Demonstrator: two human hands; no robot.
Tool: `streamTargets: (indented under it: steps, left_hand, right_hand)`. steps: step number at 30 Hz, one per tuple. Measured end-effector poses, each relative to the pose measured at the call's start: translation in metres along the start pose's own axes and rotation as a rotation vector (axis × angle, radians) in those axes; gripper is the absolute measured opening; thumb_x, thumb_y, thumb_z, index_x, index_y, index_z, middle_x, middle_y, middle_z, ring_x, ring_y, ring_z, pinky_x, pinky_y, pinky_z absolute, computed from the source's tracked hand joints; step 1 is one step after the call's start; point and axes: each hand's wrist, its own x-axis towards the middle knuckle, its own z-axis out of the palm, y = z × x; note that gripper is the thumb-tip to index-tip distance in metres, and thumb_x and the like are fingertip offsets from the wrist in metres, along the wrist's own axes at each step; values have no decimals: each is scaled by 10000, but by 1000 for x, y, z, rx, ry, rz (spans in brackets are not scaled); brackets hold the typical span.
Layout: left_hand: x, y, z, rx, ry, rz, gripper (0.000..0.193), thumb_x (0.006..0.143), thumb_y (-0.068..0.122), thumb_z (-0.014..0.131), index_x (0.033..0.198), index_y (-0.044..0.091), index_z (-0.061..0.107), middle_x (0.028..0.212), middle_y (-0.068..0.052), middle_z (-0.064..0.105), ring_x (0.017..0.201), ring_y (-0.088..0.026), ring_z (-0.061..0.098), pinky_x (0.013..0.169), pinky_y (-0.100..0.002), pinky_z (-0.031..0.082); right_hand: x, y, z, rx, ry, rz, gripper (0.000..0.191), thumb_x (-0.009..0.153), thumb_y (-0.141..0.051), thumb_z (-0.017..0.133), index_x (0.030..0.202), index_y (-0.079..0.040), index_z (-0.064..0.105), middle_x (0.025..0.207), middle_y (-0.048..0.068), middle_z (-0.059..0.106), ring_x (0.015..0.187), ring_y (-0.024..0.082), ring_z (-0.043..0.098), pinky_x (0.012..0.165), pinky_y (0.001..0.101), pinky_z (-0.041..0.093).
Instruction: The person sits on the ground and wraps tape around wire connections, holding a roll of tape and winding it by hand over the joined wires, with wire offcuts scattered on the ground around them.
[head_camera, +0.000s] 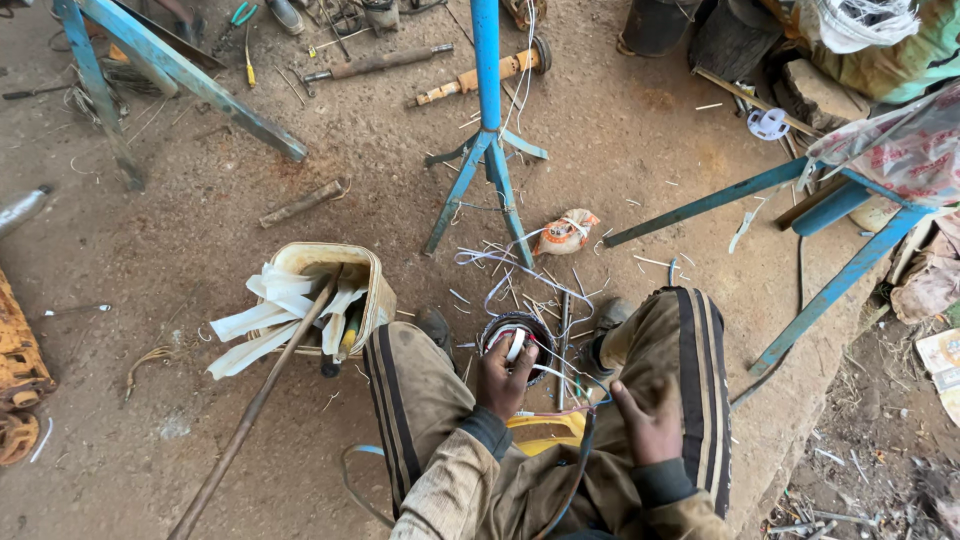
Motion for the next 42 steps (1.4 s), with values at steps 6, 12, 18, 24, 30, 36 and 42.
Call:
streamTargets:
  steps: [6,12,18,24,30,36,42]
  left_hand:
    - [0,7,0,-39,18,50,260,942,283,707,968,24,689,766,-10,663,697,-68,581,629,-271,490]
    - [-1,14,-4,14,49,74,262,905,280,722,970,30,680,770,-17,674,706,-86,618,642,-294,506]
    - [-1,4,-7,124,-1,77,238,889,250,743,863,30,655,710,-42,605,665,-109,544,611,-321,476]
    - [-12,-7,-9,55,-255,15,246,931,207,731,849,22,593,718,-54,567,682,-111,507,618,-332,467]
    - [-16,-7,0,165,-465,-242,187,895,214,709,910,37,653,751,-35,656,687,-96,616,635,-306,503]
    - [-3,-20,-7,-453,-396,-340,241,940,108,545,1107,-18,664,1011,-82,673,918,-146,626,844,-316,526]
    - [-11,-20,-6,-614,-591,-546,324,935,94,439,1115,-73,649,1034,-111,707,953,-172,682,903,-313,549]
  right_hand:
    - [39,10,7,490,-52,586,435,972,-297,666,1269,-2,550,1116,88,628,1062,250,634,825,427,568]
    - [15,18,16,68,-251,462,356,986,-208,482,1266,-14,584,948,122,663,860,235,657,797,329,575]
    - [42,-10,43,545,-430,302,336,1037,-125,485,1315,-11,636,799,-31,502,589,72,394,508,230,361]
    - [52,-30,54,565,-638,299,310,1059,-107,491,1334,-15,599,831,-39,548,545,33,339,469,196,280]
    - [62,-33,59,466,-723,339,282,1052,-105,521,1297,-14,629,803,-39,573,514,27,343,447,193,264]
    - [57,-18,65,127,-662,21,199,1090,-126,598,1210,23,653,866,-32,610,643,22,467,550,186,362]
    - [52,-14,54,201,-786,38,287,942,2,658,1228,6,629,1017,17,675,795,61,594,684,216,469]
